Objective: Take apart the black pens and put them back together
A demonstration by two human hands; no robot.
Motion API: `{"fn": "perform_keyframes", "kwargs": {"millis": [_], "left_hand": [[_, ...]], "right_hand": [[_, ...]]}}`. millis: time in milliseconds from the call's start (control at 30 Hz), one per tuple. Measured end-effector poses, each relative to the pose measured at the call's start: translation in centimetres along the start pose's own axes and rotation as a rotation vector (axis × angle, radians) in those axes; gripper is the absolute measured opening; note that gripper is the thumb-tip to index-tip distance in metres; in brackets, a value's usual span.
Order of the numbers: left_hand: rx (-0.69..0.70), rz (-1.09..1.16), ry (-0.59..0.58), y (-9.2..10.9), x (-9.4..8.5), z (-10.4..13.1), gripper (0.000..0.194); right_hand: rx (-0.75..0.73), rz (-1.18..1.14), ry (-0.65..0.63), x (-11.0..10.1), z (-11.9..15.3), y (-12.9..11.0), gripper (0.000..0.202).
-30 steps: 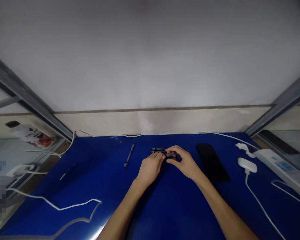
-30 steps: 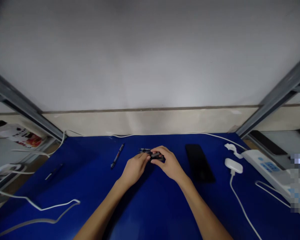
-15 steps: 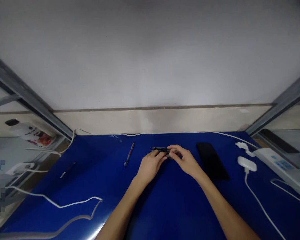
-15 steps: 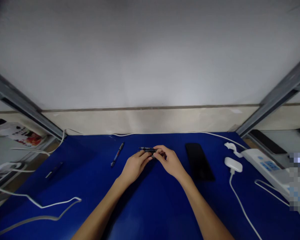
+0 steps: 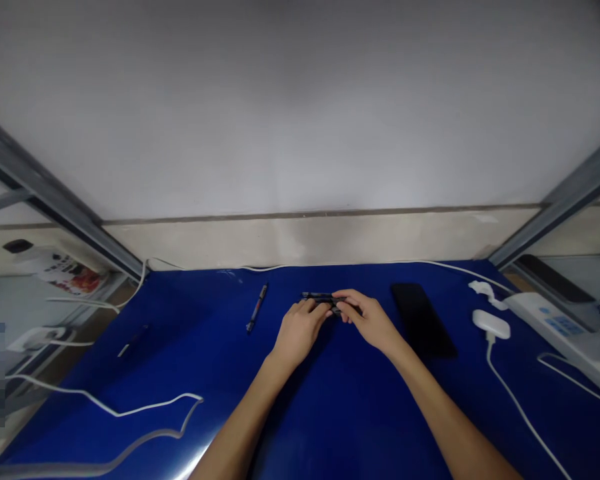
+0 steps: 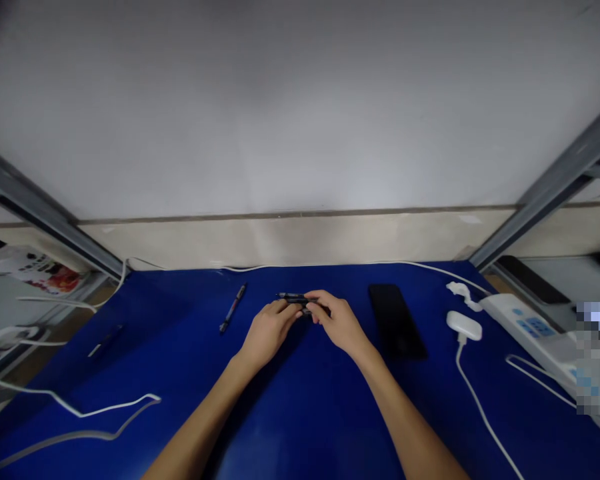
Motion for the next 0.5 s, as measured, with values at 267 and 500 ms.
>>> {"fn": "perform_keyframes", "kwargs": {"millis": [267,500], "left_hand": [[-0.05,0.052,-0.025,0.27,-0.38,0.03,0.034],[-0.092,0.117,-0.048,0.5,-0.46,0.08,0.035]], "right_hand": [[-0.023,0.009,0.012,0.03,-0.08,-0.18,0.022],[-0.031,-0.017,0.06,0.03,-0.02,-0.27,0.024]]}}
Point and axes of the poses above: each hand's wrist, its own z-axis away from the middle knuckle, its own x-axis out of the palm, y = z × x, the point moved 1 cm from there along -z, towards the middle knuckle, and after that the axes turned 8 degrees about -y, right-handed, at the moved point
